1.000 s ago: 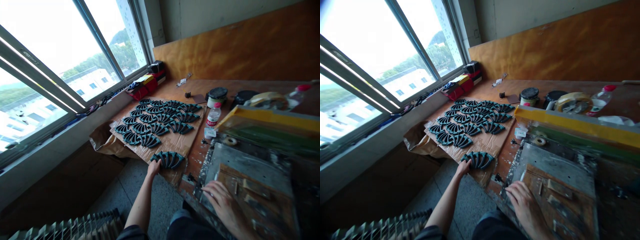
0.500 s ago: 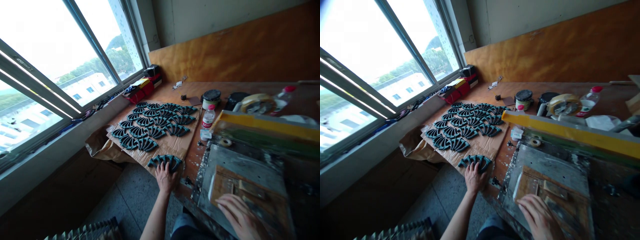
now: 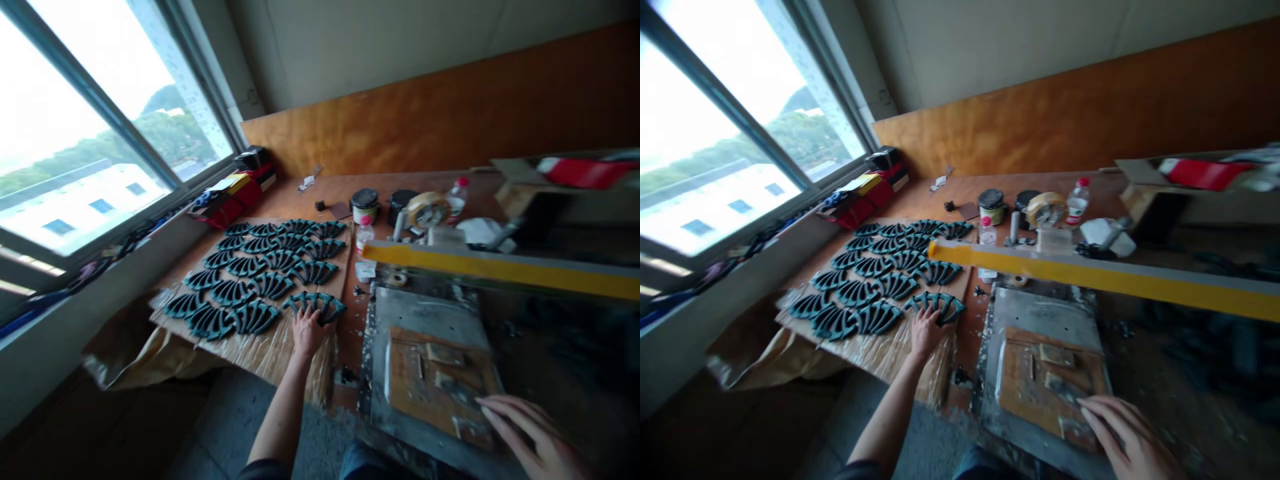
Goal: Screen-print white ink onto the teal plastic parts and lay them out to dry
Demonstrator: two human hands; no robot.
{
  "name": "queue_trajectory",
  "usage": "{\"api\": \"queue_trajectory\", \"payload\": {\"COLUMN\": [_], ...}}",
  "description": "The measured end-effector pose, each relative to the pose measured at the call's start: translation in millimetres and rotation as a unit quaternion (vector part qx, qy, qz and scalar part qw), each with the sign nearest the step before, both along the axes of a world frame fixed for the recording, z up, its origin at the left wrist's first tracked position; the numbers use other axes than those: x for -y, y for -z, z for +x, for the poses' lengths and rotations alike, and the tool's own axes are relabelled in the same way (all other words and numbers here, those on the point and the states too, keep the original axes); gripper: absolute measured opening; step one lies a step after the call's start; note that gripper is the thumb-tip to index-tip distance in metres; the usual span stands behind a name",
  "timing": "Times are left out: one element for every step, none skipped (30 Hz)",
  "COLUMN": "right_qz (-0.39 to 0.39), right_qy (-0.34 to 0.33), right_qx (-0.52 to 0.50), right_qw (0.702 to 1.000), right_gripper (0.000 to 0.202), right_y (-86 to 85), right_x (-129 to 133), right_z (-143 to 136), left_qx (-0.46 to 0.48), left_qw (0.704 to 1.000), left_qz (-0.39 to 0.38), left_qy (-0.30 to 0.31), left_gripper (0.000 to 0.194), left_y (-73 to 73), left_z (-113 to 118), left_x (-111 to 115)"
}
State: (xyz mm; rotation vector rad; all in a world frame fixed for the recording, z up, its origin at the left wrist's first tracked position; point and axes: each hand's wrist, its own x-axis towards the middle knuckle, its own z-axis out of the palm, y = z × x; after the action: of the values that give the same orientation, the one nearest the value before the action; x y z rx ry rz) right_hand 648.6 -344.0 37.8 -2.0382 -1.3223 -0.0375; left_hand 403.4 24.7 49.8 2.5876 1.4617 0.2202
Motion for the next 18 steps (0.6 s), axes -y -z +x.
{"api": "queue_trajectory", "payload": {"right_qz": [-0.006, -0.012, -0.019, -0.026, -0.032, -0.036, -0.036, -0.029, -0.019, -0.004, 0.013, 0.029, 0.041, 0.047, 0.047, 0.043, 0.035, 0.026], "right_qy": [0.03, 0.061, 0.091, 0.119, 0.146, 0.173, 0.202, 0.238, 0.279, 0.325, 0.373, 0.422, 0.468, 0.509, 0.545, 0.575, 0.599, 0.618], "right_qx": [-0.005, -0.014, -0.026, -0.04, -0.054, -0.065, -0.072, -0.073, -0.069, -0.061, -0.055, -0.051, -0.051, -0.052, -0.054, -0.054, -0.055, -0.057], "right_qw": [1.0, 0.998, 0.995, 0.992, 0.987, 0.982, 0.976, 0.968, 0.958, 0.944, 0.926, 0.905, 0.881, 0.858, 0.836, 0.815, 0.798, 0.784], "right_gripper": [0.039, 0.041, 0.042, 0.042, 0.042, 0.041, 0.04, 0.04, 0.041, 0.043, 0.046, 0.049, 0.052, 0.055, 0.058, 0.061, 0.063, 0.066], "right_y": [-10.8, -21.7, -31.6, -39.8, -45.6, -48.9, -49.4, -47.3, -42.9, -36.6, -28.8, -20.0, -10.6, -0.9, 8.7, 17.9, 26.5, 34.2], "right_x": [4.4, 9.0, 14.4, 21.1, 29.7, 40.6, 54.1, 70.3, 88.9, 109.4, 131.0, 152.8, 174.1, 193.9, 211.8, 227.4, 240.7, 251.6], "right_z": [-0.5, -0.6, 0.4, 2.8, 7.0, 12.9, 20.5, 29.3, 39.1, 49.5, 60.3, 71.2, 82.1, 92.9, 103.7, 114.4, 124.9, 135.2], "left_qx": [-0.018, -0.036, -0.053, -0.062, -0.067, -0.071, -0.065, -0.055, -0.039, -0.016, 0.016, 0.056, 0.098, 0.141, 0.182, 0.217, 0.24, 0.259], "left_qw": [1.0, 0.999, 0.999, 0.998, 0.998, 0.997, 0.997, 0.997, 0.997, 0.997, 0.996, 0.993, 0.987, 0.978, 0.966, 0.95, 0.935, 0.917], "left_qz": [-0.004, -0.003, -0.002, 0.008, 0.018, 0.023, 0.035, 0.049, 0.062, 0.075, 0.091, 0.106, 0.12, 0.13, 0.135, 0.137, 0.13, 0.124], "left_qy": [0.001, 0.004, 0.0, -0.003, -0.005, -0.02, -0.029, -0.029, -0.03, -0.026, -0.014, 0.007, 0.039, 0.08, 0.127, 0.176, 0.228, 0.277], "left_gripper": [0.05, 0.05, 0.051, 0.052, 0.054, 0.056, 0.057, 0.06, 0.063, 0.064, 0.065, 0.063, 0.058, 0.051, 0.045, 0.04, 0.035, 0.035], "left_y": [2.2, 6.1, 11.4, 17.7, 24.3, 30.9, 36.7, 41.3, 44.1, 44.8, 43.2, 39.2, 33.0, 25.1, 15.8, 5.9, -3.8, -12.7], "left_z": [5.8, 10.6, 14.3, 16.9, 18.2, 18.5, 17.7, 16.3, 14.9, 14.1, 15.1, 18.5, 25.3, 35.9, 50.2, 68.1, 88.7, 111.2], "left_x": [-10.0, -18.6, -25.4, -30.5, -33.9, -35.8, -36.4, -35.9, -34.4, -31.9, -28.1, -22.2, -13.4, -0.7, 16.8, 39.7, 68.1, 101.5]}}
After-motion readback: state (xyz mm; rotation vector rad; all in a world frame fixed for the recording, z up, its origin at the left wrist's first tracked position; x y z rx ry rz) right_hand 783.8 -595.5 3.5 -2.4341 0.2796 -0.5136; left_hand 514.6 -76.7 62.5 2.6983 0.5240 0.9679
